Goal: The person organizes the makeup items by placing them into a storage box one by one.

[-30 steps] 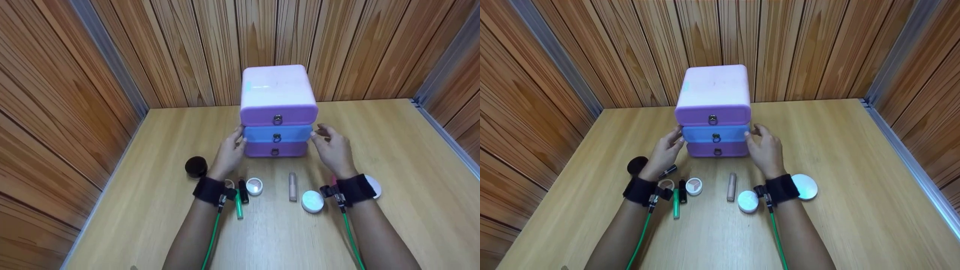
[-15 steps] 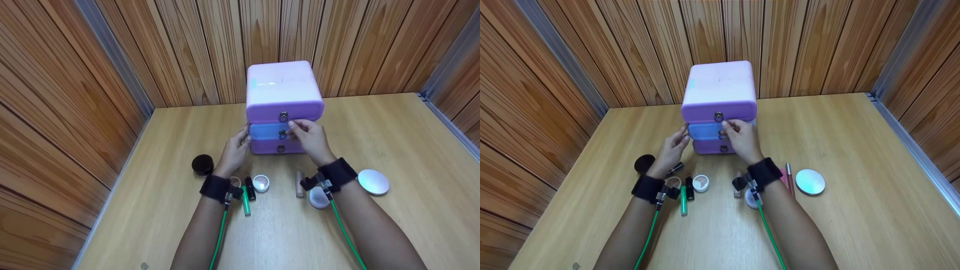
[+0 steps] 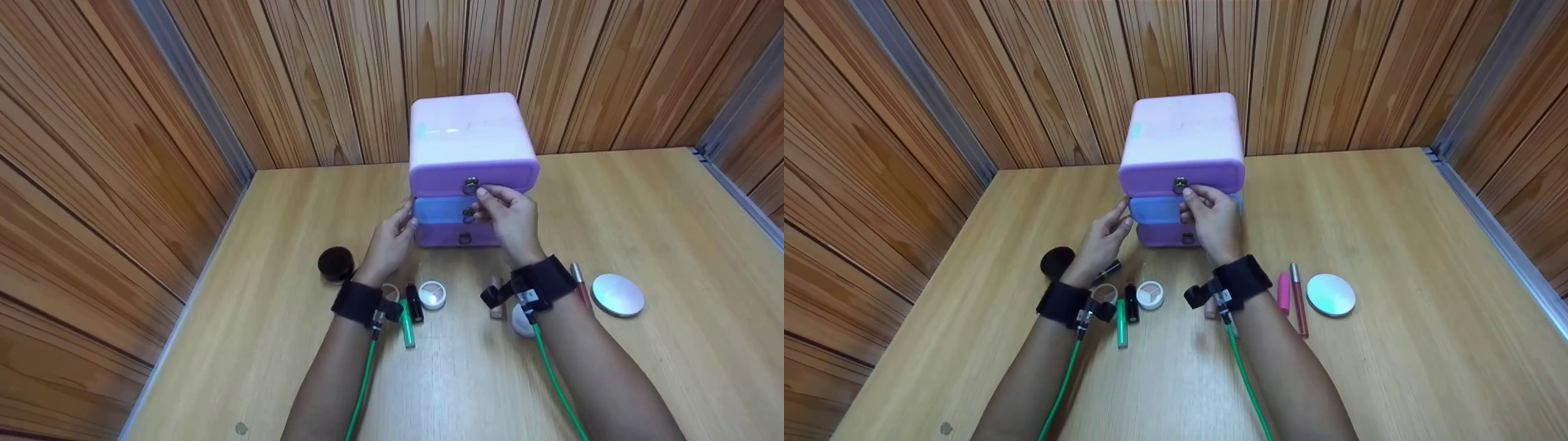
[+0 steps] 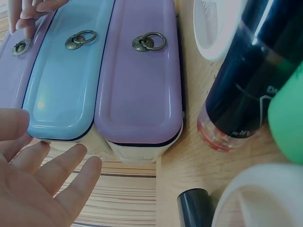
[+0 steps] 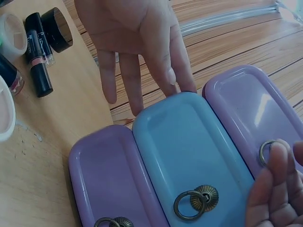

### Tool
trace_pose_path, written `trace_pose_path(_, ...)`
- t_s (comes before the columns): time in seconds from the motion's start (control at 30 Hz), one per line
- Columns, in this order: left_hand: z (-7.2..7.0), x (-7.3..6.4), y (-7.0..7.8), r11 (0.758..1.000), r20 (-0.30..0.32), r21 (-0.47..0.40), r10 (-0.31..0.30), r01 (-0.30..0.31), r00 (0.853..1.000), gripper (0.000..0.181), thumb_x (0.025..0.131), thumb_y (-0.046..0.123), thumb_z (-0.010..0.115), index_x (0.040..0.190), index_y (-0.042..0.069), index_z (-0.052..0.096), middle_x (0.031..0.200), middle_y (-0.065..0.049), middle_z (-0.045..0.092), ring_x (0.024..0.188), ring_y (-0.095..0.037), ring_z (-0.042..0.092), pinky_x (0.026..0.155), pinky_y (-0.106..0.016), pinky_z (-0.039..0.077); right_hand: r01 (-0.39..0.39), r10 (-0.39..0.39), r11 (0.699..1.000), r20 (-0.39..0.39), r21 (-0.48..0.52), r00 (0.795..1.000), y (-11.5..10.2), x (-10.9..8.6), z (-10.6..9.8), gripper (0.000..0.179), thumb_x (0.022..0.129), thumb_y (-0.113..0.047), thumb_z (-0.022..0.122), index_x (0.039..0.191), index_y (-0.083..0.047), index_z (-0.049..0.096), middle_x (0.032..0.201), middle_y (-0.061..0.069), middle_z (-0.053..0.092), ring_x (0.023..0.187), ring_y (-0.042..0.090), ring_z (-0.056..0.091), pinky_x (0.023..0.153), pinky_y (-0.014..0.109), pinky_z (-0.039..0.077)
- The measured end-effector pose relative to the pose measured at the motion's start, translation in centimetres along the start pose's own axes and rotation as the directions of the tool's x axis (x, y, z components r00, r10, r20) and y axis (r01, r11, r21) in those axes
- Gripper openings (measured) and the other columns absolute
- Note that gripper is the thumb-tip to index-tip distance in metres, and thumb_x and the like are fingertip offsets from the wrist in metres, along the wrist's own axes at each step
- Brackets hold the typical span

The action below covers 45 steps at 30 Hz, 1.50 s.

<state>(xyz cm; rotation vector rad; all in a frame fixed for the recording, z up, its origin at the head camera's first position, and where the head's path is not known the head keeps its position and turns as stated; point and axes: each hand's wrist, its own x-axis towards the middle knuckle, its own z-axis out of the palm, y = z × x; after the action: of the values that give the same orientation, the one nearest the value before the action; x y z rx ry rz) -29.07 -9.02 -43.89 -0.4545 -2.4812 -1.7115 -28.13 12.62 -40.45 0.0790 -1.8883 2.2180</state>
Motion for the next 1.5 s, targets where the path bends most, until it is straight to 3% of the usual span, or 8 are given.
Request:
trace_pose_path(0.1, 0.0, 0.2, 0.2, 1.0, 0.002, -0.004, -0.002, 0.002, 1.0, 0.048, 0.103, 0.012, 0.047, 0.15, 0.01, 0.035, 0.155, -0.002, 0.031, 0.14, -0.007, 0.027, 0.109, -0.022, 0.028, -0.01, 0.011, 1.0, 0.014, -0.012, 1.0, -0.1, 0.2, 0.1, 0.034, 0.092, -0.02, 0.07, 0.112, 0.006, 0.065, 0.087, 0.02, 0.068, 0.07, 0.022, 0.067, 0.071, 0.035, 0.058)
trace_pose_path(0.3, 0.0, 0.3, 0.0, 1.0, 0.011, -0.024, -0.01, 0.01, 1.0, 0.048, 0.103, 0.012, 0.047, 0.15, 0.01, 0.035, 0.155, -0.002, 0.031, 0.138, -0.004, 0.027, 0.109, -0.022, 0.028, -0.098, 0.096, 0.995, 0.048, 0.035, 0.994, 0.1, 0.6, 0.6, 0.032, 0.092, -0.021, 0.069, 0.103, 0.008, 0.062, 0.076, 0.007, 0.066, 0.065, 0.015, 0.064, 0.068, 0.032, 0.057)
trace_pose_path(0.43, 0.0, 0.1, -0.1, 1.0, 0.017, -0.024, -0.018, 0.019, 1.0, 0.048, 0.104, 0.013, 0.046, 0.15, 0.011, 0.034, 0.156, -0.001, 0.03, 0.139, -0.003, 0.025, 0.11, -0.023, 0.027, -0.111, 0.108, 0.992, 0.05, 0.056, 0.993, 0.0, 0.4, 0.7, 0.028, 0.093, -0.019, 0.069, 0.098, 0.008, 0.062, 0.072, 0.005, 0.065, 0.063, 0.014, 0.064, 0.065, 0.03, 0.057)
trace_pose_path(0.63, 0.0, 0.0, -0.2, 1.0, 0.005, -0.02, -0.02, 0.02, 1.0, 0.048, 0.103, 0.01, 0.047, 0.15, 0.01, 0.035, 0.155, 0.0, 0.03, 0.14, -0.007, 0.026, 0.11, -0.024, 0.027, -0.108, 0.103, 0.992, 0.084, 0.058, 0.991, 0.1, 0.0, 0.5, 0.023, 0.091, -0.019, 0.07, 0.09, 0.003, 0.064, 0.073, 0.006, 0.065, 0.064, 0.015, 0.064, 0.067, 0.032, 0.057)
trace_pose_path(0.9, 0.2, 0.0, -0.4, 0.997, 0.016, -0.07, -0.033, 0.034, 0.999, 0.047, 0.103, 0.01, 0.048, 0.148, 0.003, 0.036, 0.154, -0.005, 0.032, 0.136, -0.016, 0.037, 0.106, -0.024, 0.034, -0.064, 0.061, 0.998, 0.13, 0.019, 0.99, -0.1, -1.3, -0.3, 0.019, 0.092, -0.013, 0.069, 0.089, 0.005, 0.065, 0.074, 0.01, 0.065, 0.065, 0.015, 0.063, 0.064, 0.029, 0.057)
trace_pose_path(1.07, 0.2, 0.1, -0.4, 0.998, -0.003, -0.063, 0.01, -0.01, 1.0, 0.045, 0.101, 0.003, 0.047, 0.145, -0.002, 0.038, 0.151, -0.012, 0.036, 0.133, -0.02, 0.042, 0.104, -0.022, 0.037, -0.048, 0.054, 0.998, 0.158, -0.04, 0.986, -0.4, -2.4, -0.8, 0.016, 0.093, -0.012, 0.068, 0.088, 0.003, 0.066, 0.071, 0.008, 0.066, 0.063, 0.014, 0.063, 0.064, 0.03, 0.057)
trace_pose_path(1.27, 0.2, 0.2, -0.2, 0.999, 0.006, -0.049, 0.02, -0.02, 1.0, 0.045, 0.101, 0.001, 0.045, 0.145, -0.004, 0.036, 0.152, -0.015, 0.033, 0.136, -0.021, 0.038, 0.106, -0.021, 0.032, -0.019, 0.042, 0.993, 0.198, -0.119, 0.979, -0.8, -3.9, -1.2, 0.027, 0.094, -0.015, 0.066, 0.095, 0.011, 0.063, 0.074, 0.011, 0.066, 0.066, 0.015, 0.063, 0.065, 0.03, 0.057)
trace_pose_path(1.5, 0.1, 0.2, -0.2, 0.998, 0.006, -0.051, 0.02, -0.02, 1.0, 0.046, 0.101, 0.002, 0.046, 0.146, 0.001, 0.037, 0.154, -0.012, 0.031, 0.138, -0.018, 0.035, 0.108, -0.02, 0.029, 0.021, 0.022, 0.985, 0.249, -0.171, 0.968, -1.0, -5.3, -1.6, 0.02, 0.095, -0.012, 0.065, 0.093, 0.008, 0.065, 0.076, 0.013, 0.065, 0.068, 0.018, 0.064, 0.067, 0.033, 0.057)
